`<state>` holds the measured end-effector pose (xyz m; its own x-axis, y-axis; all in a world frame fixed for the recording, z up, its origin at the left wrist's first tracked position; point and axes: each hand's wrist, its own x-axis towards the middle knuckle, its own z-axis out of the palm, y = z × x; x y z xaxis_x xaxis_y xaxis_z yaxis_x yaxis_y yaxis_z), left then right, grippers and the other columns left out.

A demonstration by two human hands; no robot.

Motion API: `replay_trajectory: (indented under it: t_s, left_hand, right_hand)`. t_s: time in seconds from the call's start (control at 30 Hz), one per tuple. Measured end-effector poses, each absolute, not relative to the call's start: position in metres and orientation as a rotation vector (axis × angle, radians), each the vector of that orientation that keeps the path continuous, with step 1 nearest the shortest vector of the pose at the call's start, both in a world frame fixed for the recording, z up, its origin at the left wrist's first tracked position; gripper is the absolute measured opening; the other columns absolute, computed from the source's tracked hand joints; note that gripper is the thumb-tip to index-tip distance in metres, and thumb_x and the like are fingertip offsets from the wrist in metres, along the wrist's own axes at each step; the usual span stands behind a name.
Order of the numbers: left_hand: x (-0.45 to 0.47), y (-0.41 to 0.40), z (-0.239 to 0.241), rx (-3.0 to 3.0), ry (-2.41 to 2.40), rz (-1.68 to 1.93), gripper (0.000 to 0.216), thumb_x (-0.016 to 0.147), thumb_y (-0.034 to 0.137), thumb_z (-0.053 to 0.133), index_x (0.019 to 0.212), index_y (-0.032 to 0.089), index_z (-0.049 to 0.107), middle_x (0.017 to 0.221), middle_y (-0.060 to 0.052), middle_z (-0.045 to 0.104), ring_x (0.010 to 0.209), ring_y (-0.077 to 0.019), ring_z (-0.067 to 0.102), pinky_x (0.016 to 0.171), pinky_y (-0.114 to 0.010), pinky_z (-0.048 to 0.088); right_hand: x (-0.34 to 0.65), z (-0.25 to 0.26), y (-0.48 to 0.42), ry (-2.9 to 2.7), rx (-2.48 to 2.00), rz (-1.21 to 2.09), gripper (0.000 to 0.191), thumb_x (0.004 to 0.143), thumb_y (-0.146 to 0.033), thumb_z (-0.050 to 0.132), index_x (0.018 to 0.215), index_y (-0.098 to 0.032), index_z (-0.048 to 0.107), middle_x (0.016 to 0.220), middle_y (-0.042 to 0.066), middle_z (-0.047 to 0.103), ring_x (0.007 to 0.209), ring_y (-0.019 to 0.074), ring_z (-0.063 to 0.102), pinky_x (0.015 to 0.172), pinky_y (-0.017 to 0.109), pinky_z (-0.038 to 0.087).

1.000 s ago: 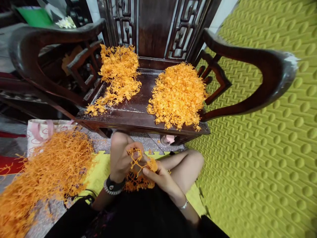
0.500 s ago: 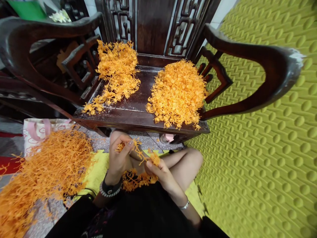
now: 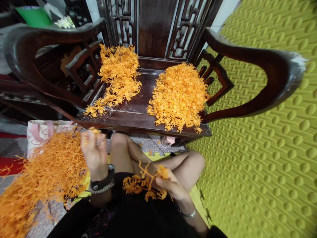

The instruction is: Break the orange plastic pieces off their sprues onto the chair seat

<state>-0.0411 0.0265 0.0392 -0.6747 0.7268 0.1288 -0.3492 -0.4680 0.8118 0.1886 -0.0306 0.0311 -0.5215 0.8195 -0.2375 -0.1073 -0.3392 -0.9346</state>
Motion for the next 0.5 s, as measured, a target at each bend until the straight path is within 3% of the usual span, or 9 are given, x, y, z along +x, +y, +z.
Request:
replay_trajectory:
  t_s: [0.1,0.27,0.5]
  left_hand:
    - [-0.069,0.025,0.040,0.729,1.120,2.226,0.028,0.067,0.027,0.077,0.069,0.018,0.051,0.061,0.006,0.045,0.053,-0.0071,0.039,0.060,-0.021,0.042]
    - [-0.039,0.010,0.031,1.112,1.066,1.602,0.020,0.068,0.023,0.076,0.071,0.018,0.056,0.070,0.002,0.053,0.063,-0.0110,0.050,0.058,-0.021,0.040]
    - [0.011,0.001,0.017,1.135,0.838,1.153,0.019,0.076,0.027,0.071,0.083,0.019,0.055,0.068,0.003,0.047,0.057,-0.0087,0.041,0.052,-0.019,0.034]
  right_hand:
    - [0.202,0.018,-0.035,-1.157,-1.052,1.817,0.047,0.078,-0.062,0.059,0.061,-0.020,0.046,0.057,-0.003,0.039,0.055,0.0104,0.034,0.052,0.025,0.029]
    - [0.197,0.019,-0.025,-1.254,-0.993,1.694,0.051,0.082,-0.059,0.055,0.056,-0.020,0.039,0.053,-0.005,0.031,0.051,0.0092,0.026,0.049,0.026,0.022]
    - [0.176,0.043,-0.019,-1.402,-0.911,1.694,0.046,0.085,-0.057,0.052,0.061,-0.019,0.044,0.054,-0.005,0.034,0.049,0.0075,0.026,0.048,0.026,0.021]
